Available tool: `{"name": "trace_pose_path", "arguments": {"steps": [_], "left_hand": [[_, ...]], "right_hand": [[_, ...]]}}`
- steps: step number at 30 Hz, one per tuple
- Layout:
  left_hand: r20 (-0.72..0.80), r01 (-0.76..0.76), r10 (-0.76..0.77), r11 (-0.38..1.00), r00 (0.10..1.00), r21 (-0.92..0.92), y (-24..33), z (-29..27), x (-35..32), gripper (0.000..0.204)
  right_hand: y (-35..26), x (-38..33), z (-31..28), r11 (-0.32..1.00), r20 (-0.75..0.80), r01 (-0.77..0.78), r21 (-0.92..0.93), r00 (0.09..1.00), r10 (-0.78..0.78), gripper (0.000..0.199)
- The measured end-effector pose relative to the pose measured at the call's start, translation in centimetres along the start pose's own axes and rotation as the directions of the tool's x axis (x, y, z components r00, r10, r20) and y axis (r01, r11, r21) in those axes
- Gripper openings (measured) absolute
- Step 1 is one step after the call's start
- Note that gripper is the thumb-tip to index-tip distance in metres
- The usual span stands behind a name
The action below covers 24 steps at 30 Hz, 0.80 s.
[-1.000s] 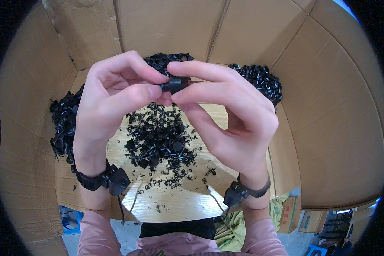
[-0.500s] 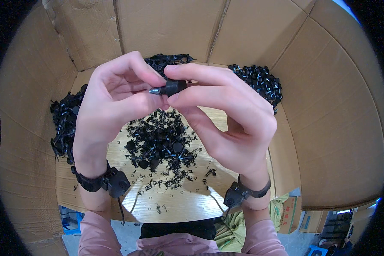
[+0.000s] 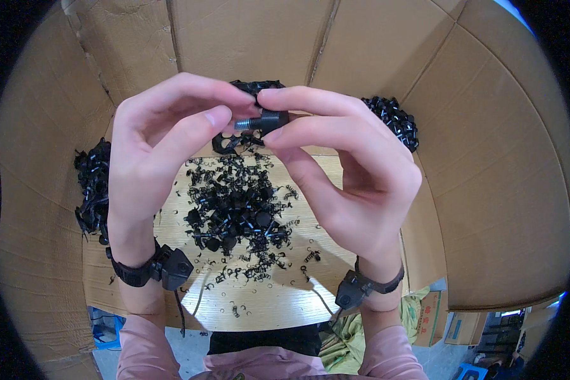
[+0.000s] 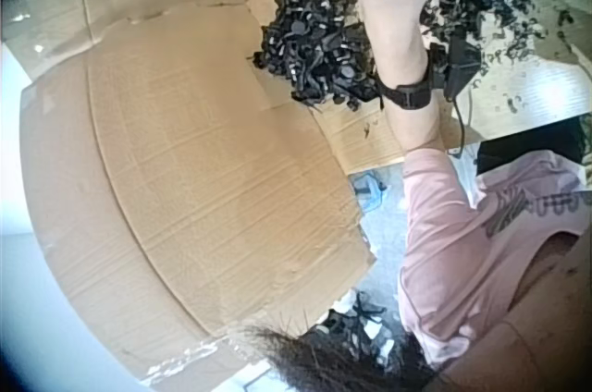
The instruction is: The recorder threads small black plastic rings from a container onto a thin wire while holding a knob assembly.
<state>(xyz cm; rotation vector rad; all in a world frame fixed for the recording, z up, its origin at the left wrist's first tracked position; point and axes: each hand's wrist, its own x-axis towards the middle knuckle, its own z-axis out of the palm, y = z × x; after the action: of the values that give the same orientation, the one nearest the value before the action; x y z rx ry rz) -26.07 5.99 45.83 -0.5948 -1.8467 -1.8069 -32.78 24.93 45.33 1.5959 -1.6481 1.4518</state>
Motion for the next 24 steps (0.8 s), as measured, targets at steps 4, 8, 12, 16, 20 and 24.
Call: {"name": "trace_pose_path", "arguments": {"steps": [4, 8, 12, 16, 20, 24], "left_hand": [[0.012, 0.1, -0.099, 0.987, 0.995, -0.123, -0.2, 0.3, -0.1, 0.017], [0.03, 0.1, -0.098, 0.99, 0.995, -0.097, -0.3, 0.1, -0.1, 0.017], [0.048, 0.139, -0.134, 0.979, 0.99, -0.147, -0.5, -0.1, 0.0, 0.014], [0.077, 0.207, -0.196, 0.962, 0.978, -0.179, -0.4, -0.4, 0.0, 0.013], [0.088, 0.236, -0.223, 0.954, 0.971, -0.182, -0.8, -0.3, -0.1, 0.016], [0.096, 0.205, -0.192, 0.965, 0.977, -0.161, -0.7, -0.1, 0.1, 0.021]], "right_hand": [[-0.2, 0.0, 0.1, 1.0, 0.022, -0.026, -0.009, 0.999, 0.026, 0.022], [-0.3, 0.0, 0.2, 0.999, 0.017, -0.016, -0.034, 1.0, 0.016, 0.02], [-0.4, 0.2, 0.2, 0.999, 0.029, -0.012, -0.044, 0.999, 0.013, 0.019], [-0.3, 0.1, 0.3, 0.999, 0.05, 0.015, -0.051, 0.999, -0.012, 0.019], [-0.3, 0.2, 0.5, 0.997, 0.044, 0.032, -0.075, 0.999, -0.029, 0.021], [-0.1, 0.1, 0.3, 0.997, 0.038, 0.035, -0.067, 0.999, -0.032, 0.023]]}}
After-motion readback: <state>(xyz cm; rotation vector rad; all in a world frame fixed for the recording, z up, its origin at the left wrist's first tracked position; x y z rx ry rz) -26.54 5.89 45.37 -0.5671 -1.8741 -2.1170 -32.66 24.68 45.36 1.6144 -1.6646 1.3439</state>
